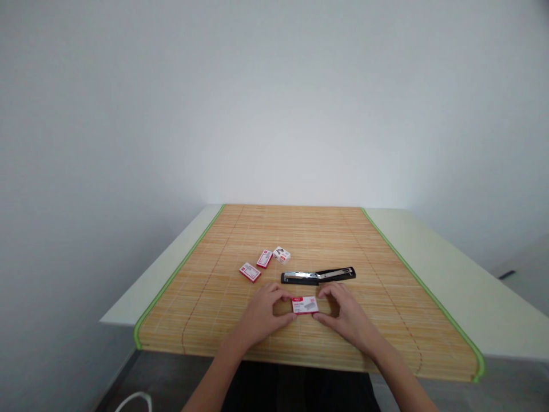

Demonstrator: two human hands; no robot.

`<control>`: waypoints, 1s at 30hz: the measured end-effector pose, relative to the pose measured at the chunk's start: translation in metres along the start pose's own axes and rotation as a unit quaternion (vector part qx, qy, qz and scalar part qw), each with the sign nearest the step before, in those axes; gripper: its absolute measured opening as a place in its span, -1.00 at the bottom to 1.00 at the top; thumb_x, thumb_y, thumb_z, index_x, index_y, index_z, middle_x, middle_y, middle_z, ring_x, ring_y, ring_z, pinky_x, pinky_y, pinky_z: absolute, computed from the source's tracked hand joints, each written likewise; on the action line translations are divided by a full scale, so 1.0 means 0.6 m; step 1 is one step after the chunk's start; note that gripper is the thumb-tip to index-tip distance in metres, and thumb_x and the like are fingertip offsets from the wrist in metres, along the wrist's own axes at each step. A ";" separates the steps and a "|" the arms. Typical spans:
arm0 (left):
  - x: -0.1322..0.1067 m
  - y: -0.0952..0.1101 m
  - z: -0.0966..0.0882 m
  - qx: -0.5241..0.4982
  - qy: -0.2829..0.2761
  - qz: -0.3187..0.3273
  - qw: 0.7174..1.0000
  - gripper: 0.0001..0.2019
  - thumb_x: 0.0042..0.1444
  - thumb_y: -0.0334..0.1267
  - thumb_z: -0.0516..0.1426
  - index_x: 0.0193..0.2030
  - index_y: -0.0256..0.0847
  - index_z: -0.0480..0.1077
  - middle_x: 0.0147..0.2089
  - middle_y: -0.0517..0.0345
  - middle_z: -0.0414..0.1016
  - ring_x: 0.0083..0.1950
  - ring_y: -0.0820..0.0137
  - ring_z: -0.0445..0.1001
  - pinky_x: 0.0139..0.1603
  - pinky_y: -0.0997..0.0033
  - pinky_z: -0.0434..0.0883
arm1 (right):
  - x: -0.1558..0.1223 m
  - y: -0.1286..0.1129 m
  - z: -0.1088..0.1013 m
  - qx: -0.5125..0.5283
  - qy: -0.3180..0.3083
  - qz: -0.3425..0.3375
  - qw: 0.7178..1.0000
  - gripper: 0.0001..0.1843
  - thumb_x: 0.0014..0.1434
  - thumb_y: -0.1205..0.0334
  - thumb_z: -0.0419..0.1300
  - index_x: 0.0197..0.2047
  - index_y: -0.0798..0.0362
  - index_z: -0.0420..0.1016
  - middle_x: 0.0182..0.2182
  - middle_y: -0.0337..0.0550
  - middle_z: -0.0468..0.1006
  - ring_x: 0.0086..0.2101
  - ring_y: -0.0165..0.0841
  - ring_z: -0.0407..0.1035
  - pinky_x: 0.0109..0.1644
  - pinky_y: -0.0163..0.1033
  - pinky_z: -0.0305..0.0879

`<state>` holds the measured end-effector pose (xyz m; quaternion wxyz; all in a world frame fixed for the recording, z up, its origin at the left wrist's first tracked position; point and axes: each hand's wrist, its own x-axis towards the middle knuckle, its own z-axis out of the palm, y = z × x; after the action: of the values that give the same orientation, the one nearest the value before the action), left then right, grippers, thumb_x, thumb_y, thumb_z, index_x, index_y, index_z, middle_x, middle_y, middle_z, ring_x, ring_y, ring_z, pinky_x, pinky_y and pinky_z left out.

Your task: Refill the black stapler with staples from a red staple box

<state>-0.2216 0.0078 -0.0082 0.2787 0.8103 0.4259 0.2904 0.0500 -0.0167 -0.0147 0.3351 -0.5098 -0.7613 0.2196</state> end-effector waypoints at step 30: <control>-0.005 -0.024 -0.018 -0.031 -0.030 -0.028 0.999 -0.70 0.14 -0.09 0.33 0.01 0.00 0.57 -0.02 0.14 0.48 0.01 0.26 0.46 0.05 0.31 0.37 | -0.008 0.017 -0.015 0.036 -0.026 0.011 0.999 -0.85 0.21 0.06 0.37 -0.34 -0.09 0.68 -0.09 -0.11 0.50 -0.03 -0.18 0.38 0.09 -0.07 0.30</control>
<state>-0.2386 0.0143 -0.0115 0.3241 0.7974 0.4308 0.2711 0.0642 -0.0173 -0.0168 0.3307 -0.5002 -0.7556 0.2636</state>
